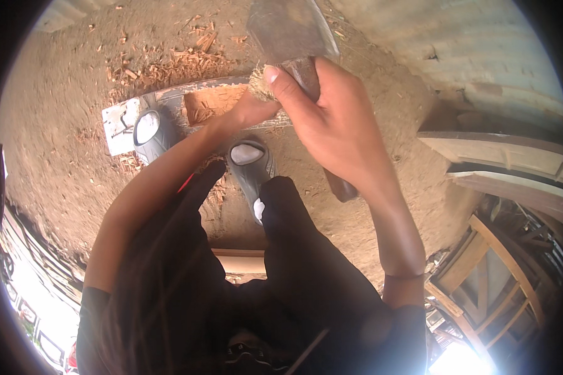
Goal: The person uses a small axe to carve a rectangular piece of wood placed on the ground. They repeatedly strike the wood to remove shavings and shape it.
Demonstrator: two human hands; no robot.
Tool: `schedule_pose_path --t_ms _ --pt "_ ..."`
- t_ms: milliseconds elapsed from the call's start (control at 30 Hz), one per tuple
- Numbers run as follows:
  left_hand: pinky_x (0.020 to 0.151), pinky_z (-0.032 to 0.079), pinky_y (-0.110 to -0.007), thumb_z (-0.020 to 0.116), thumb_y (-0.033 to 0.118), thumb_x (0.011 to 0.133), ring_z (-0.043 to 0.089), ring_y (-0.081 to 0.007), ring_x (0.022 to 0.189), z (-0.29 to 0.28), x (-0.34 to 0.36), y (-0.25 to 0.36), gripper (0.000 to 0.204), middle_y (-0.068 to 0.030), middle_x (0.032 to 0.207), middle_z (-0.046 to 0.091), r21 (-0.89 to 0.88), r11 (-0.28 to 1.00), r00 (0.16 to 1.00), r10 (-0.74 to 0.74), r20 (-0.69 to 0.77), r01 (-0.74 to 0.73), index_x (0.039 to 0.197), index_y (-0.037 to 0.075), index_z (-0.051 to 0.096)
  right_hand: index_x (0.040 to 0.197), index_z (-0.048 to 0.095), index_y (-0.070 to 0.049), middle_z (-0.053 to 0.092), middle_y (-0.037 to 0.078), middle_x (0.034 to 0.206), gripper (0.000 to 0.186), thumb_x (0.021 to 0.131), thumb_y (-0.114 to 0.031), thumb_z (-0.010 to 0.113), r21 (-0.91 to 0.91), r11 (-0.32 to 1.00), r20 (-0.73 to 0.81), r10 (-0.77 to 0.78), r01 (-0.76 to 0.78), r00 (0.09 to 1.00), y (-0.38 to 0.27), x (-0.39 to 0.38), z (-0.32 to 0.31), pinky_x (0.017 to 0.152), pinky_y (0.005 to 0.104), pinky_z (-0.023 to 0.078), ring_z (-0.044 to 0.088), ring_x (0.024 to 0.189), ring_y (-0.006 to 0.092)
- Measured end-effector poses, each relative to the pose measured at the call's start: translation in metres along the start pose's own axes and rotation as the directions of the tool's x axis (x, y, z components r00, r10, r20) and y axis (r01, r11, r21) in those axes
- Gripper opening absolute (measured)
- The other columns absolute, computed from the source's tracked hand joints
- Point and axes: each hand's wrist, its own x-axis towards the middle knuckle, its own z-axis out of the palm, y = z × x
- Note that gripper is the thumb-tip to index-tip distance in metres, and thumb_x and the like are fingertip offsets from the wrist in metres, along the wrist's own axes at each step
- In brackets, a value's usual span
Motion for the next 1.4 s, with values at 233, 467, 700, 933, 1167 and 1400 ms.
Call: schedule_pose_path --t_ms 233,467,700,933,1167,1400 --pt "0.09 0.054 -0.037 0.072 0.012 0.091 0.066 -0.0232 0.103 0.001 0.004 0.001 0.031 -0.0121 0.109 0.069 -0.152 0.982 0.994 0.107 -0.011 -0.108 0.119 0.002 0.061 0.083 0.051 -0.007 0.046 -0.003 0.06 0.033 0.102 -0.032 0.061 -0.156 0.945 0.213 0.316 -0.287 0.925 0.008 0.018 -0.006 0.043 0.0273 0.039 0.046 0.047 0.0068" --pt "0.09 0.054 -0.036 0.076 0.012 0.088 0.066 -0.0198 0.102 0.003 -0.008 -0.014 0.033 -0.01 0.108 0.07 -0.04 0.995 0.996 0.086 -0.02 -0.086 0.117 0.003 0.062 0.077 0.051 -0.006 0.045 -0.004 0.054 0.039 0.101 -0.033 0.064 -0.139 0.979 -0.002 0.148 -0.147 0.989 0.012 -0.021 0.005 0.04 0.0248 0.034 0.044 0.044 0.0056" --pt "0.092 0.053 -0.037 0.076 0.013 0.087 0.066 -0.0213 0.103 0.004 -0.014 -0.011 0.036 -0.0108 0.11 0.07 -0.119 0.987 0.994 0.1 -0.034 -0.104 0.119 0.003 0.063 0.088 0.06 0.004 0.055 0.011 0.062 0.032 0.099 -0.026 0.066 -0.174 0.963 0.036 0.217 -0.208 0.975 -0.005 -0.027 0.009 0.055 0.0353 0.042 0.048 0.055 0.0142" --pt "0.098 0.05 -0.037 0.078 0.011 0.085 0.063 -0.0207 0.111 -0.003 0.0 0.001 0.044 -0.0118 0.118 0.067 -0.034 0.997 0.98 -0.061 0.187 0.069 0.124 0.003 0.059 0.102 0.066 0.002 0.055 0.009 0.062 0.023 0.099 -0.02 0.063 -0.364 0.93 0.158 0.109 -0.045 0.982 0.032 -0.025 0.004 0.051 0.0322 0.041 0.051 0.051 0.0141" --pt "0.105 0.047 -0.036 0.08 0.009 0.083 0.06 -0.0203 0.119 0.001 -0.015 -0.007 0.057 -0.0113 0.127 0.064 -0.15 0.989 0.995 0.018 0.101 -0.003 0.134 0.004 0.054 0.093 0.066 0.002 0.053 0.002 0.059 0.023 0.1 -0.02 0.063 -0.019 0.994 -0.078 0.101 -0.103 0.992 -0.014 -0.044 0.014 0.048 0.0274 0.036 0.046 0.053 0.0054" --pt "0.1 0.051 -0.035 0.079 0.011 0.083 0.066 -0.0227 0.111 0.016 -0.017 -0.007 0.047 -0.0107 0.118 0.068 -0.139 0.984 0.994 0.107 -0.02 -0.109 0.125 0.005 0.061 0.081 0.058 0.0 0.047 0.0 0.056 0.031 0.101 -0.024 0.062 -0.164 0.962 0.12 0.239 -0.218 0.964 0.036 -0.046 -0.013 0.045 0.0264 0.034 0.044 0.048 0.0052"
